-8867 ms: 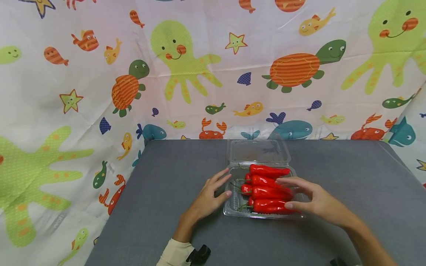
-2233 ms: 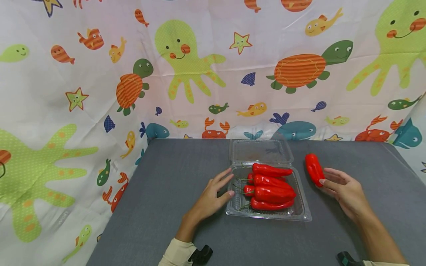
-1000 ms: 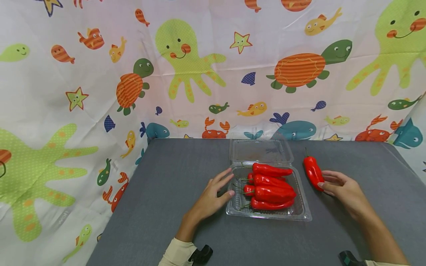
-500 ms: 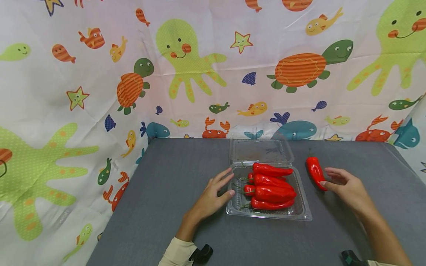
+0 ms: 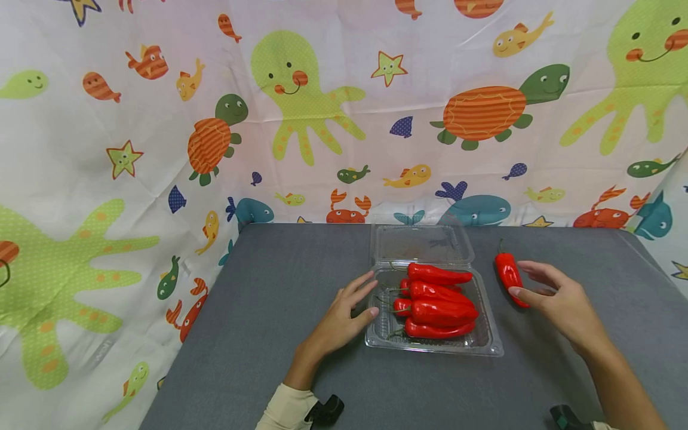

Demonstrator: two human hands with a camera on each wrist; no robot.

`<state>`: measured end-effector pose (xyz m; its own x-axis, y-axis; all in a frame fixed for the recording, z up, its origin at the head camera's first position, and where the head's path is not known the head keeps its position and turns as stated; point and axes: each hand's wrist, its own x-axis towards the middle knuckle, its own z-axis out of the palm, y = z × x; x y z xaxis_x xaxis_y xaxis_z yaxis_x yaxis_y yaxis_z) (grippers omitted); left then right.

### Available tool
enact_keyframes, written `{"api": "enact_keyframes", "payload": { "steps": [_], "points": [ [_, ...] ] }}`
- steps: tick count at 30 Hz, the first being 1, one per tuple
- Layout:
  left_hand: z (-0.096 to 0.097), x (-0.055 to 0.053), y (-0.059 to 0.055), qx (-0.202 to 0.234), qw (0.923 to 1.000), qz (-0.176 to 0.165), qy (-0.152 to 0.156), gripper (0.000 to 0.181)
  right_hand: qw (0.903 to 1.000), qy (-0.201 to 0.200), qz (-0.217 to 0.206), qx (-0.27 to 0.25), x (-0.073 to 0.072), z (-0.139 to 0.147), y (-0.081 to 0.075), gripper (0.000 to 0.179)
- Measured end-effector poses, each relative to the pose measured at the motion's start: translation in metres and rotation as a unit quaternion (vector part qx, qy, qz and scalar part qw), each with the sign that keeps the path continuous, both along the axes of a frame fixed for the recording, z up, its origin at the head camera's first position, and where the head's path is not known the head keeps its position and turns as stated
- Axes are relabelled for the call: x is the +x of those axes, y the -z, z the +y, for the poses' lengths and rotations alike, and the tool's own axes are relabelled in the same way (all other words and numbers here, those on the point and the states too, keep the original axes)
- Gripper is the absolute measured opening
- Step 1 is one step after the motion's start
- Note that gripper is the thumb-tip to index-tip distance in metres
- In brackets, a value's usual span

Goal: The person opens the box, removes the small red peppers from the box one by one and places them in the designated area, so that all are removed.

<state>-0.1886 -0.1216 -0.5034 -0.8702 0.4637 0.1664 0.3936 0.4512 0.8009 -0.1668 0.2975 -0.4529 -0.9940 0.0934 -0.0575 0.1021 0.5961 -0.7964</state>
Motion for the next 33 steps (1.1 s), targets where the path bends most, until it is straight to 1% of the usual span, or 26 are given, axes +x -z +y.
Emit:
{"api": "enact_keyframes", "payload": {
  "steps": [4,11,15,18,27,29,33],
  "points": [
    [0.0,0.0,0.0,-0.001,1.0,0.002,0.0,0.061,0.9999,-0.008,0.004,-0.007,0.003,-0.004,-0.007,0.076],
    [0.0,0.0,0.001,-0.003,1.0,0.003,-0.003,0.062,0.9991,-0.023,0.026,-0.023,0.012,-0.018,-0.019,0.078],
    [0.0,0.0,0.001,-0.003,1.0,0.004,-0.001,0.062,0.9982,-0.04,0.041,-0.016,0.015,-0.025,-0.023,0.079],
    [0.0,-0.001,0.001,-0.003,1.0,0.005,0.001,0.062,0.9973,-0.053,0.05,-0.006,0.016,-0.028,-0.024,0.079],
    [0.0,-0.001,0.0,-0.001,1.0,0.004,0.002,0.062,0.9911,-0.103,0.081,-0.024,0.02,-0.039,-0.021,0.073],
    [0.0,-0.001,0.001,-0.001,1.0,0.004,0.002,0.062,0.9897,-0.115,0.08,-0.029,0.02,-0.041,-0.02,0.074],
    [0.0,-0.001,0.001,-0.002,1.0,0.004,0.002,0.062,0.9886,-0.133,0.054,-0.047,0.02,-0.046,-0.018,0.077]
  ]
}}
